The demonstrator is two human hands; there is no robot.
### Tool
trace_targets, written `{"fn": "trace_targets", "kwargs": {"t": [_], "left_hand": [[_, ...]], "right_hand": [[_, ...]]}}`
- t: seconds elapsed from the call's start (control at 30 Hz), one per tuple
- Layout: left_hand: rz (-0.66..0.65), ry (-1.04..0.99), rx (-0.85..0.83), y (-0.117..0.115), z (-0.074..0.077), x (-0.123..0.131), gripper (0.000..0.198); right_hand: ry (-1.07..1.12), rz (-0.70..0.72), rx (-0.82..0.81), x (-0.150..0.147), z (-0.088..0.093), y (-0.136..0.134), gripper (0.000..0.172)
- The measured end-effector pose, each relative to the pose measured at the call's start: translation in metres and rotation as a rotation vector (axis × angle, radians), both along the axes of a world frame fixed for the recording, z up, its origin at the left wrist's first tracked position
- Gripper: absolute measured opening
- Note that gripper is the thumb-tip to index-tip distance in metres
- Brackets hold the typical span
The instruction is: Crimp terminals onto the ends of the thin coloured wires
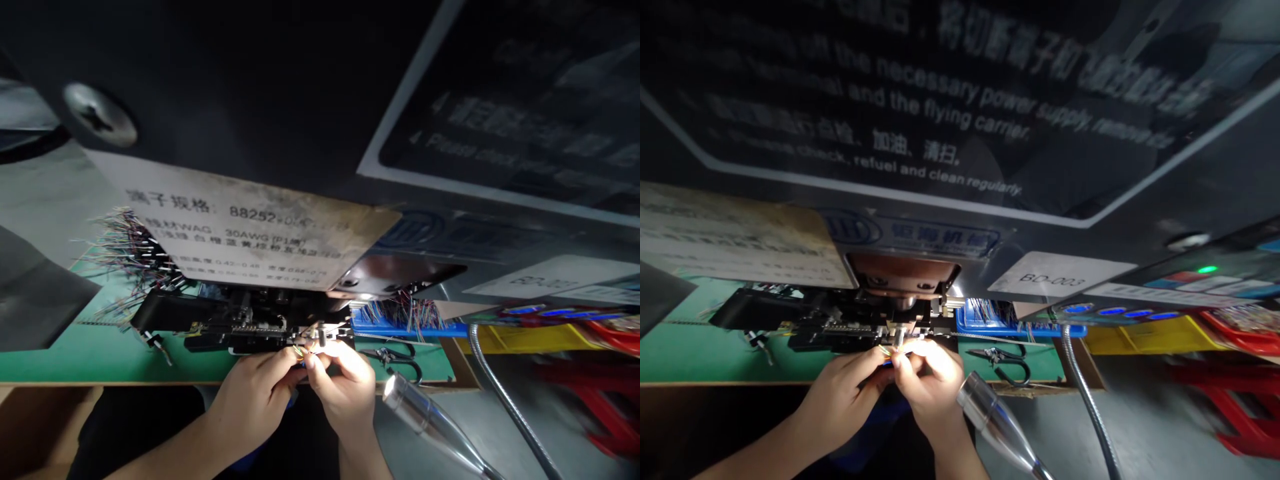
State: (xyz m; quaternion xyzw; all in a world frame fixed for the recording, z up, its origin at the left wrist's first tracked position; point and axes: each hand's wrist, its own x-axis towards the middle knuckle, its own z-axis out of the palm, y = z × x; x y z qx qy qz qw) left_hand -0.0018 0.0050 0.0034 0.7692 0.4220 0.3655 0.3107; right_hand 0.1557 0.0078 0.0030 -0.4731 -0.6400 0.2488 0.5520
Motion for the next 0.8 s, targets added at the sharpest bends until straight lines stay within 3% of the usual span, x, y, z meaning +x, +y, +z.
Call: {"fn": "trace_targets", "kwargs": {"t": [0.43, 0.8], "left_hand": [[-0.092, 0.003, -0.129, 0.001, -0.002, -0.004, 0.015], [-0.056, 0.055, 0.028, 0.001, -0.008, -0.003, 0.015]], "right_hand": [[-0.029, 0.164, -0.11, 0.011, 0.01, 0.001, 0.006], [0.012, -0.007, -0.04, -0.001, 0.005, -0.001, 0.007]]}}
